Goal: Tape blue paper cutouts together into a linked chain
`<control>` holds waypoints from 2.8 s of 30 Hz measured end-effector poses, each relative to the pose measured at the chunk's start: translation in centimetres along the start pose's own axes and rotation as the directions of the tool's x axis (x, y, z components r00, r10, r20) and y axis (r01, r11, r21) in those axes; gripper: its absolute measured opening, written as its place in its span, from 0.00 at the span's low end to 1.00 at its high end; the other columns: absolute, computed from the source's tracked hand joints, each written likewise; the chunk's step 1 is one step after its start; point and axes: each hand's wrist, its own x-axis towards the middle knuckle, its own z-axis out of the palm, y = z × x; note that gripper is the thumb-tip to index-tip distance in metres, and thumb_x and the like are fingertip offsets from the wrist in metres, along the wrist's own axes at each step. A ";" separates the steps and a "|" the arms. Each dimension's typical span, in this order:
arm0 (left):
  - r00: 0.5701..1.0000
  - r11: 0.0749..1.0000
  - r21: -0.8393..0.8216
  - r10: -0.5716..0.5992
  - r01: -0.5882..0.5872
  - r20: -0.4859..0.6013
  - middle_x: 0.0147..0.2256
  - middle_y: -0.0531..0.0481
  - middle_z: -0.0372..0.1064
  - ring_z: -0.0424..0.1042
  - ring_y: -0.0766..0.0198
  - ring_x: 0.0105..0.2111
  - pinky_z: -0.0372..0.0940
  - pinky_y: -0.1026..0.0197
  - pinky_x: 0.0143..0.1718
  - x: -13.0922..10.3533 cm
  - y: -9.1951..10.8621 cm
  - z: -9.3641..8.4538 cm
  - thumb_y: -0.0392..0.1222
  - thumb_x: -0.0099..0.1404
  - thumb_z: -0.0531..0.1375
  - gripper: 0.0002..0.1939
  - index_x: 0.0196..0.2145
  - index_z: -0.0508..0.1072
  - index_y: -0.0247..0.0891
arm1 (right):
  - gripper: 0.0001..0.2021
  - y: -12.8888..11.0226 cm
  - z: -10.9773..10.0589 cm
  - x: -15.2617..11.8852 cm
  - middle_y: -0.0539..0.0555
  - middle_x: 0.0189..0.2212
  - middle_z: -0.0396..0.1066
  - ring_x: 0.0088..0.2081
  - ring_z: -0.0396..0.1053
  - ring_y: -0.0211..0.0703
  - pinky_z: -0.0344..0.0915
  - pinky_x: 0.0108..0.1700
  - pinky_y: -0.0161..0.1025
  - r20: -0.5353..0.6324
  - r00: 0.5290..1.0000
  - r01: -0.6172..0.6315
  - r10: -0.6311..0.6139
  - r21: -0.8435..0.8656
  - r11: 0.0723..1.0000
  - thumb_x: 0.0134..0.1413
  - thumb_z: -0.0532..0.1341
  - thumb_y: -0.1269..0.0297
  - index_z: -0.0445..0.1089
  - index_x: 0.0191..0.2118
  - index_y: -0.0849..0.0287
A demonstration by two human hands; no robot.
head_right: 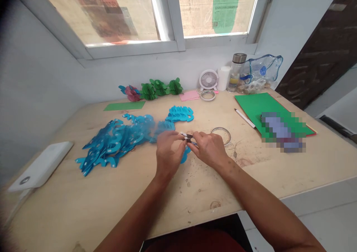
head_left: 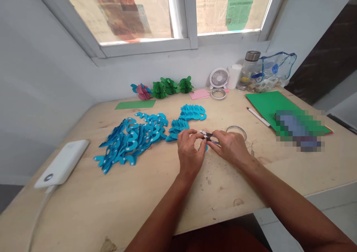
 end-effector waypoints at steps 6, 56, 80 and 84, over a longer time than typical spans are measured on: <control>0.999 0.998 -0.047 -0.037 0.036 -0.009 0.37 0.46 0.66 0.64 0.57 0.43 0.59 0.52 0.46 -0.1 -0.1 0.1 0.36 0.57 0.59 0.02 0.30 0.71 0.38 | 0.16 0.0 0.4 -0.1 0.54 0.28 0.74 0.24 0.67 0.39 0.40 0.25 0.36 -0.005 1.000 0.019 -0.019 -0.001 1.000 0.58 0.50 0.51 0.67 0.34 0.59; 0.633 0.302 -0.607 -0.627 0.735 0.455 0.21 0.52 0.67 0.64 0.71 0.20 0.56 0.68 0.20 -0.1 -0.2 0.6 0.41 0.46 0.66 0.09 0.24 0.73 0.33 | 0.10 5.2 0.5 0.9 0.55 0.30 0.74 0.33 0.68 0.44 0.54 0.29 0.36 0.081 0.944 -0.325 0.319 0.078 0.943 0.54 0.55 0.62 0.72 0.31 0.58; 0.594 0.088 -0.622 -0.426 0.778 0.682 0.22 0.51 0.67 0.64 0.70 0.21 0.58 0.66 0.22 0.2 0.2 -0.1 0.44 0.49 0.64 0.12 0.25 0.69 0.33 | 0.05 1.2 0.5 0.7 0.52 0.24 0.67 0.29 0.64 0.37 0.60 0.33 0.36 -0.222 0.953 0.301 -0.208 0.591 0.748 0.55 0.55 0.69 0.67 0.31 0.59; 0.693 0.420 -0.559 -0.528 0.715 0.491 0.24 0.52 0.68 0.65 0.69 0.22 0.58 0.65 0.23 0.5 -0.5 -0.5 0.45 0.52 0.61 0.11 0.31 0.69 0.35 | 0.05 1.2 0.5 0.7 0.51 0.24 0.67 0.27 0.63 0.36 0.59 0.31 0.34 -0.177 0.979 0.190 -0.102 0.605 0.773 0.53 0.55 0.70 0.66 0.29 0.59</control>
